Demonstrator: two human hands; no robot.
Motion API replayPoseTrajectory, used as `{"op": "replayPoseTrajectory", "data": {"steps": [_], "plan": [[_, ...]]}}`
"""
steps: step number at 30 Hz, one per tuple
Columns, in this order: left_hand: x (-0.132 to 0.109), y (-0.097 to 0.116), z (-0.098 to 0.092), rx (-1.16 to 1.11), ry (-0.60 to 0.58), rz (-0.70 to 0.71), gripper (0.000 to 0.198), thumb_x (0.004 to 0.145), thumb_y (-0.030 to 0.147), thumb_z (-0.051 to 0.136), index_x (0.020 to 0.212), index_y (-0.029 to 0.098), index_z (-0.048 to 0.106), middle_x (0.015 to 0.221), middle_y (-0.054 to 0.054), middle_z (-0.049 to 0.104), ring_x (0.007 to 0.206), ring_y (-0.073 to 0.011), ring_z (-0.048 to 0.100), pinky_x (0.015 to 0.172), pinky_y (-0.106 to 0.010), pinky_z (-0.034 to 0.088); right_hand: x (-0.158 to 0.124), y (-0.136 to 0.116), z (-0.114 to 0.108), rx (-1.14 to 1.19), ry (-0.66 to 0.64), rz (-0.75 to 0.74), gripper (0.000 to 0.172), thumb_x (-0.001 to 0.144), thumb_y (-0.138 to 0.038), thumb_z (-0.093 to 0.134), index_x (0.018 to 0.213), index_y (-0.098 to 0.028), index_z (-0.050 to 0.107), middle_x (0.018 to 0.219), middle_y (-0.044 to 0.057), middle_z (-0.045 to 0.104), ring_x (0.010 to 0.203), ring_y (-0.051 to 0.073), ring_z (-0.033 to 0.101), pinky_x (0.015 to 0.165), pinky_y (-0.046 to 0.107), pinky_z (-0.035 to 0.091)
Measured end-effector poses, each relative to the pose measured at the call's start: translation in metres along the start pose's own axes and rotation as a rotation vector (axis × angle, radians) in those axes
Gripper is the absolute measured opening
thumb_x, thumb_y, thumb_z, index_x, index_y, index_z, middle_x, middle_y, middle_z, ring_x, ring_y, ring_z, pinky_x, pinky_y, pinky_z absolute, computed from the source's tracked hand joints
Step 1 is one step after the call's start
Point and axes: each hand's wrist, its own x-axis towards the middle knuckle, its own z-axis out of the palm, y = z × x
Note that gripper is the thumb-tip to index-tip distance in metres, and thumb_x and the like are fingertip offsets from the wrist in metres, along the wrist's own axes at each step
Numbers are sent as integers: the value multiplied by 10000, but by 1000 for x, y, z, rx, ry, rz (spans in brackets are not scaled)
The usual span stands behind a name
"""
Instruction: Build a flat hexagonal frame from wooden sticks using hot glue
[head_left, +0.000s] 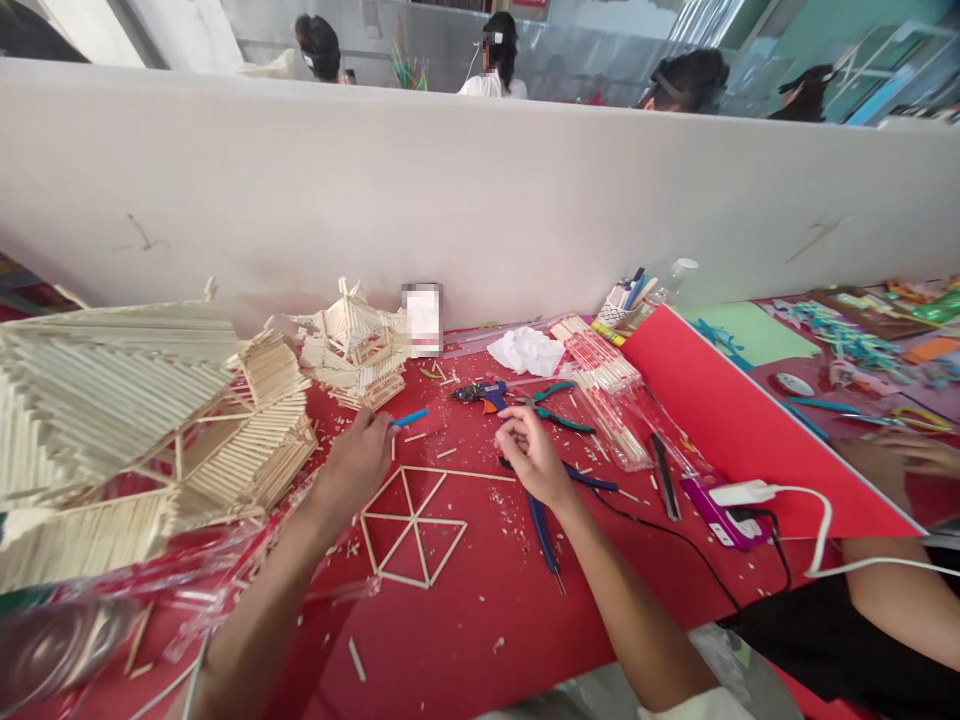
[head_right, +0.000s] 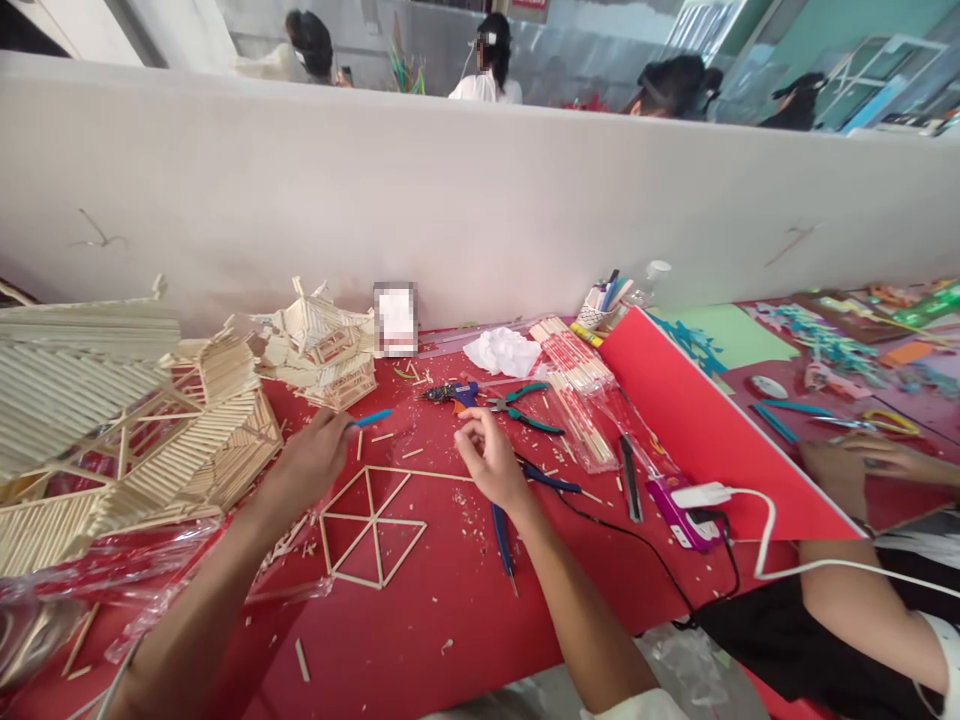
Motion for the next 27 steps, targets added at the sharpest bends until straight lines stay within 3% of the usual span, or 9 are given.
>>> {"op": "replayPoseTrajectory", "data": {"steps": [3, 7, 11, 14, 17, 22, 27], "plan": [[-7, -17, 2, 186, 9, -33, 310, 972, 128, 384, 887, 142, 682, 841, -149, 666, 752, -266, 662, 654, -347, 527, 3, 2, -14, -173, -6, 24, 249, 1004, -408, 519, 1176, -228, 508, 886, 24, 635, 756, 184, 625, 684, 298, 487], [-13, -25, -2, 379, -162, -152, 301, 940, 103, 410, 871, 126, 702, 858, -169, 702, 828, -329, 706, 706, -413, 562, -6, 0, -28, -537, -117, 37, 221, 1009, -374, 513, 1167, -231, 573, 1019, 73, 697, 927, 242, 677, 817, 365, 513], [-8, -19, -11, 343, -307, -189, 334, 938, 55, 391, 990, 101, 718, 1005, -201, 719, 972, -357, 712, 772, -434, 576, -32, 0, -36, -916, -88, 36, 422, 991, -458, 574, 1319, -193, 565, 1233, 167, 679, 1185, 355, 619, 964, 468, 485], [1, -9, -15, 291, -319, -97, 350, 936, 26, 411, 1113, 114, 700, 1058, -182, 722, 1003, -337, 707, 821, -424, 567, -54, 2, -35, -1103, -99, 121, 673, 947, -567, 626, 1465, -160, 487, 1239, 210, 673, 1188, 399, 611, 971, 502, 469], [5, 3, -8, 158, -311, 119, 304, 948, 32, 476, 1102, 157, 707, 1097, -140, 724, 1062, -302, 686, 919, -410, 538, -68, 3, -29, -1218, -140, 174, 827, 922, -604, 651, 1542, -113, 410, 1275, 254, 649, 1202, 419, 597, 997, 522, 441], [-1, 18, 19, -33, -289, 329, 279, 965, 53, 512, 1120, 185, 703, 1110, -116, 725, 1096, -253, 667, 1011, -397, 499, -70, 0, -21, -1266, -137, 202, 678, 982, -438, 597, 1537, -91, 418, 1266, 263, 638, 1199, 405, 591, 1000, 506, 426], [-4, 21, 39, -13, -306, 356, 324, 935, 23, 524, 1159, 182, 695, 1156, -108, 721, 1113, -272, 657, 998, -412, 504, -66, -2, -24, -1253, -111, 217, 570, 979, -305, 542, 1478, -43, 458, 1202, 257, 648, 1132, 400, 608, 956, 510, 461]]}}
